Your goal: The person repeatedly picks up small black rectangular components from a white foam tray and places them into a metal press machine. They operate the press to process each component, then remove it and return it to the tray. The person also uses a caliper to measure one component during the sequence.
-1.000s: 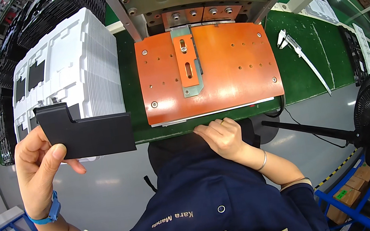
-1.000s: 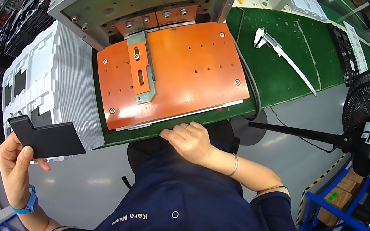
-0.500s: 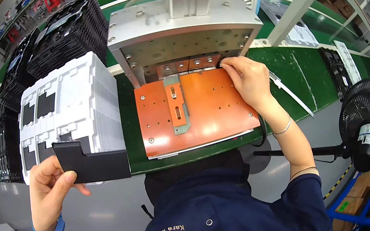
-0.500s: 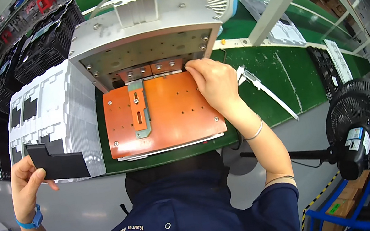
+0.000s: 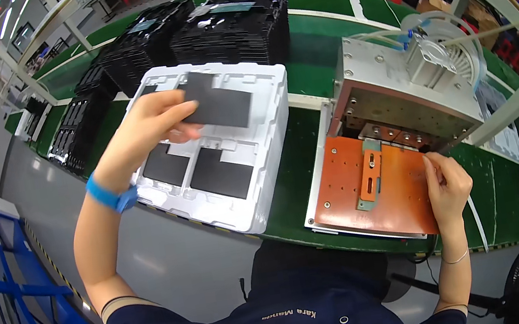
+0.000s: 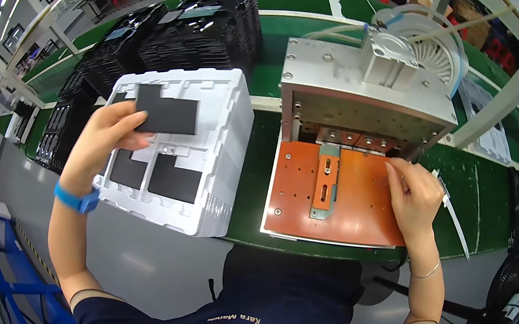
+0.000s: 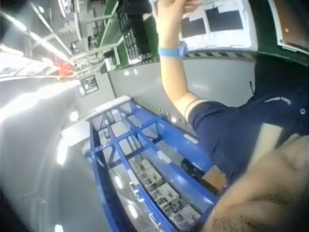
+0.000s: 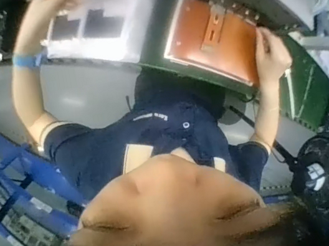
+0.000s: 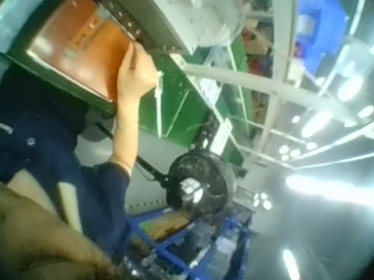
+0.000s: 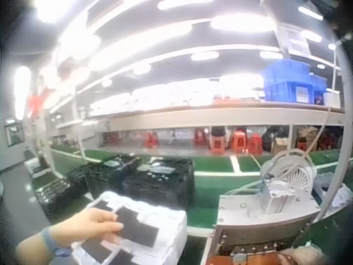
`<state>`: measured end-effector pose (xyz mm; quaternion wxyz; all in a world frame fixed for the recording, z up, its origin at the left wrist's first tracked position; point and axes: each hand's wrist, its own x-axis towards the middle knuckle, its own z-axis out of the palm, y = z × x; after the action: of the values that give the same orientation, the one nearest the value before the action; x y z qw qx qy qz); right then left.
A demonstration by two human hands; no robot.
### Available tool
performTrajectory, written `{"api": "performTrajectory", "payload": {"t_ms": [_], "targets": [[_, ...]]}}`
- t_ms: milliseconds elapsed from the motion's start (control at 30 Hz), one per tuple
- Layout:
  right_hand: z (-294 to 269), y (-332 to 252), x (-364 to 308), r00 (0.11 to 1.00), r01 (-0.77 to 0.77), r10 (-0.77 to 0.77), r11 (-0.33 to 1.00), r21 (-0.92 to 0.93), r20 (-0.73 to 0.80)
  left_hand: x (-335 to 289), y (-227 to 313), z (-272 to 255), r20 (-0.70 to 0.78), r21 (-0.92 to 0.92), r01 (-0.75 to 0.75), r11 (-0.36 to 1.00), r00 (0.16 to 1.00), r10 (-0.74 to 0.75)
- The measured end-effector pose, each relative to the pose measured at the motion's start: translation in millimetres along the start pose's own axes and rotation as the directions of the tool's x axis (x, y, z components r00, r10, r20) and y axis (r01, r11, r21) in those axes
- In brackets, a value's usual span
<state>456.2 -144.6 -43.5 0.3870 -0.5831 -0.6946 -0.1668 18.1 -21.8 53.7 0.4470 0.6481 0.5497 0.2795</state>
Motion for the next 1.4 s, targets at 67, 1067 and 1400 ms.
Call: {"api": "performTrajectory", "payload": {"t_ms": [67, 1067, 1400], "targets": [[-1.6, -13.0, 6.3, 0.999, 0.041, -0.041, 0.999, 0.009, 0.011, 24.6, -6.2, 10.0, 0.048, -0.046, 0.049, 0.998, 0.998, -0.047], [-108.2, -121.0, 62.5, 0.553, -0.457, -0.828, -0.393, 0.798, -0.092, -10.2, -49.7, -63.9, -0.255, 0.787, -0.242, 0.568, 0.710, 0.656], [102.8, -158.0, 150.0, 0.773, 0.018, -0.462, 0.700, 0.714, 0.434, -24.4, -76.9, 9.3, 0.112, 0.771, -0.546, 0.328, 0.623, 0.774]]}}
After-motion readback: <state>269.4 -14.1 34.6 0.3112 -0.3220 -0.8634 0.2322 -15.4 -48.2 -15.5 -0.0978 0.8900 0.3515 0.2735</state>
